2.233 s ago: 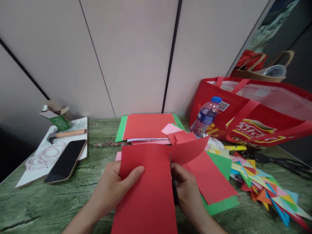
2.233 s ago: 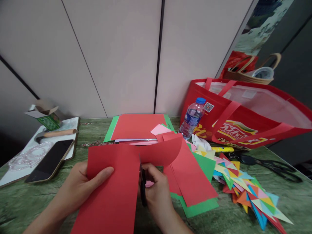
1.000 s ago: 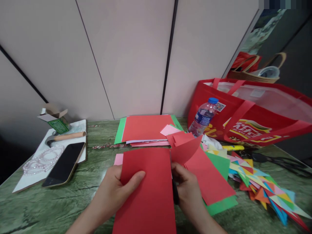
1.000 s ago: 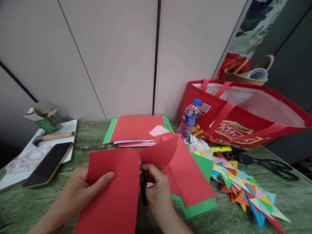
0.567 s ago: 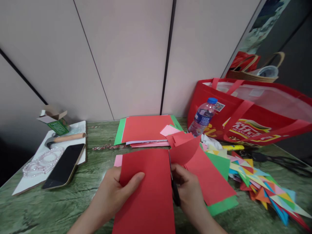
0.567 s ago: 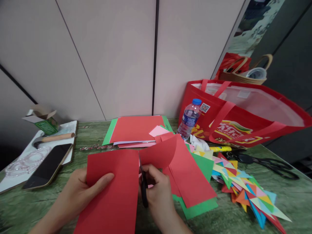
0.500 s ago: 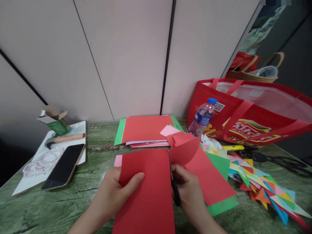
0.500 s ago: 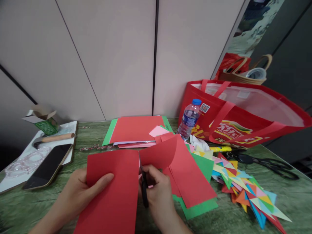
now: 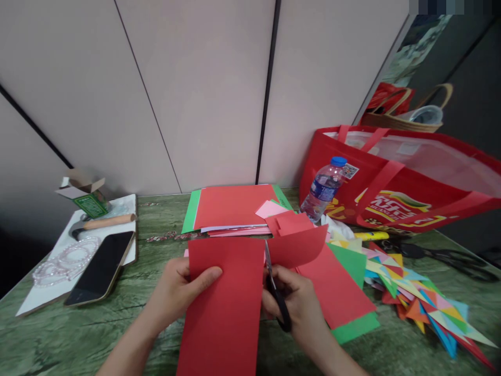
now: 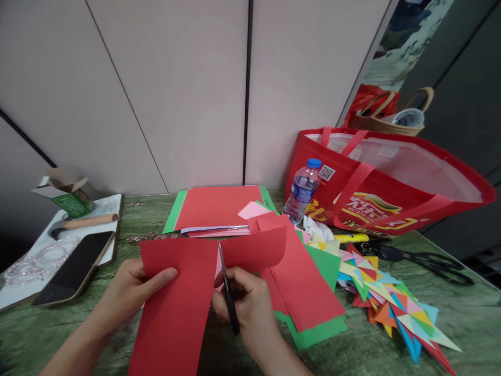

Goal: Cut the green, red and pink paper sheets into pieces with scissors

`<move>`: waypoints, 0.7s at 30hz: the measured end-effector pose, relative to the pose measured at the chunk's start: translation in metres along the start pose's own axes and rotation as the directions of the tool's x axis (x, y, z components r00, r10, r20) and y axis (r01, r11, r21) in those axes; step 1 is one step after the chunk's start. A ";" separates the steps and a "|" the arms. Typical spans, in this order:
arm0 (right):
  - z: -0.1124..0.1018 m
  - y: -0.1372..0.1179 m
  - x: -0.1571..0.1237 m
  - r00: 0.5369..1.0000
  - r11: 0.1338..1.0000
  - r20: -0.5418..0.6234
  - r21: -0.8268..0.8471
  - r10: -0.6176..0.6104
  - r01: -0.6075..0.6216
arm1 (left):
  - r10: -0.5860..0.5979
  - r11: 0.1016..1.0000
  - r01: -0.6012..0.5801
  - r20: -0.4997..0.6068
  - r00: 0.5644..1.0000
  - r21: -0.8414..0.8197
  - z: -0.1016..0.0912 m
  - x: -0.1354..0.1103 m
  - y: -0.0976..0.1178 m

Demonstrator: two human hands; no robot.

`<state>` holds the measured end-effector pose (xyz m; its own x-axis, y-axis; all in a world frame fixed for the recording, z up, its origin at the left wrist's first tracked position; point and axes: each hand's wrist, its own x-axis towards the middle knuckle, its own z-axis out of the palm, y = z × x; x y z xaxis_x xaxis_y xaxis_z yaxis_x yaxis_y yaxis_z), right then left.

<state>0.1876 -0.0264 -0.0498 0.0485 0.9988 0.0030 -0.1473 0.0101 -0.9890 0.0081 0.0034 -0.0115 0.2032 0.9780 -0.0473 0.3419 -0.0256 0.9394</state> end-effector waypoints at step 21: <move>-0.037 -0.018 0.003 0.749 0.986 0.643 -0.144 0.160 -0.087 | -0.186 0.749 0.104 -0.057 0.981 -0.655 0.011 0.031 -0.034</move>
<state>0.2271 -0.0255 -0.0370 -0.6223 0.7804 -0.0614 -0.0069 -0.0839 -0.9965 0.0132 0.0324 -0.0484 0.0832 0.9759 -0.2016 -0.3239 0.2178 0.9207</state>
